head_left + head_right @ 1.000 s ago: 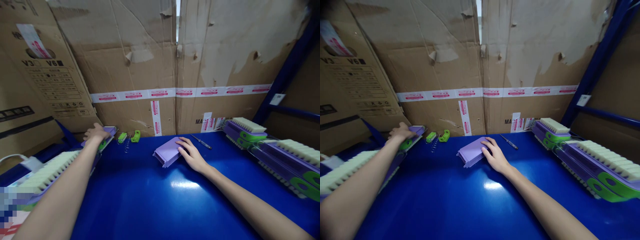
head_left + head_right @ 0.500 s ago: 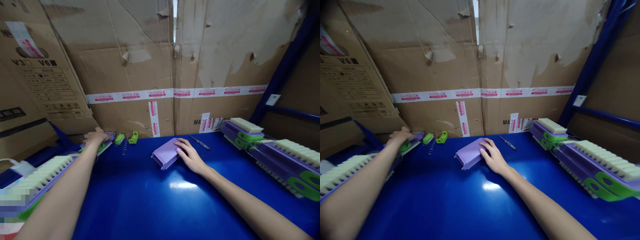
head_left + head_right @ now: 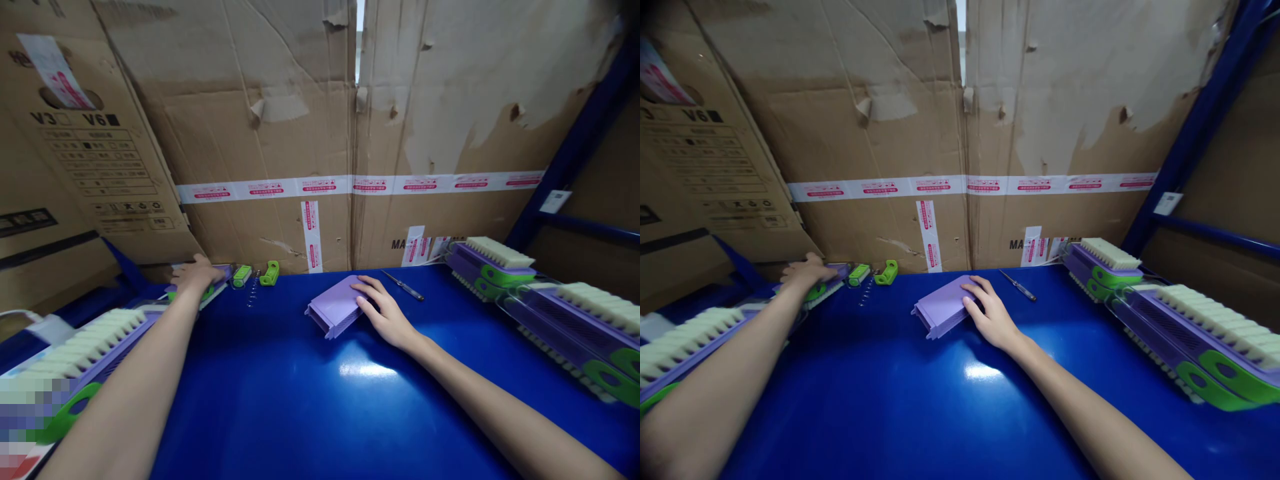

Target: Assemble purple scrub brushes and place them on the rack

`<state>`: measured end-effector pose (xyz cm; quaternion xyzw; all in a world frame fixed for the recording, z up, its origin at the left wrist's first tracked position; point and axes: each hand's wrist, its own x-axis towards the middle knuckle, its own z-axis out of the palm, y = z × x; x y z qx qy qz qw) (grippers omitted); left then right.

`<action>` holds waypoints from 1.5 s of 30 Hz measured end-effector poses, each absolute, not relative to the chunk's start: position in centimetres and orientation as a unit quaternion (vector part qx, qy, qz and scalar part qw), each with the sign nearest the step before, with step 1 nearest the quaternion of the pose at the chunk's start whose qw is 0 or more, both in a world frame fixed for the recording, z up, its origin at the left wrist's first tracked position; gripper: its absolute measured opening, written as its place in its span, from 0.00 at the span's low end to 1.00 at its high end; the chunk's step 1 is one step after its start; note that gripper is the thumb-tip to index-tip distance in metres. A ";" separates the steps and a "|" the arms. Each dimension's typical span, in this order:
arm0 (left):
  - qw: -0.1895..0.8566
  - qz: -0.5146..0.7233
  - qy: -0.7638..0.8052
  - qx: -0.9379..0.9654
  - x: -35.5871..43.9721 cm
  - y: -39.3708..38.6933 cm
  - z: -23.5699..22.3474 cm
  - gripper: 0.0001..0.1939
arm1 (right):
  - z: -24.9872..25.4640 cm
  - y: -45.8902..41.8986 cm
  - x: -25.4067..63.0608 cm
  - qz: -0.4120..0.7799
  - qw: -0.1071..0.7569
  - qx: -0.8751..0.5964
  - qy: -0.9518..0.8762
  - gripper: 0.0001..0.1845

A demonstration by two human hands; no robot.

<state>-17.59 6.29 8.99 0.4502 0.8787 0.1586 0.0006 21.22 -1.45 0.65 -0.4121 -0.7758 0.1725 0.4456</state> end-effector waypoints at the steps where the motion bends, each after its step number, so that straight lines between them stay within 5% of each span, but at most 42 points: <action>1: 0.006 0.156 0.884 0.440 -17.6 6.3 8.9 0.39 | 0.6 -1.5 21.2 0.174 0.445 -0.413 -0.776 0.19; 25: 0.025 0.150 0.898 0.413 -17.2 6.4 7.0 0.36 | 0.6 -1.4 21.2 0.166 0.446 -0.412 -0.777 0.19; 35: -0.210 0.154 0.781 0.568 -11.5 4.4 6.6 0.24 | 0.4 -1.1 21.3 0.147 0.439 -0.421 -0.780 0.20; 45: -0.180 0.072 0.715 0.672 -9.4 2.9 3.9 0.22 | 0.3 -0.9 21.8 -0.011 0.382 -0.482 -0.788 0.23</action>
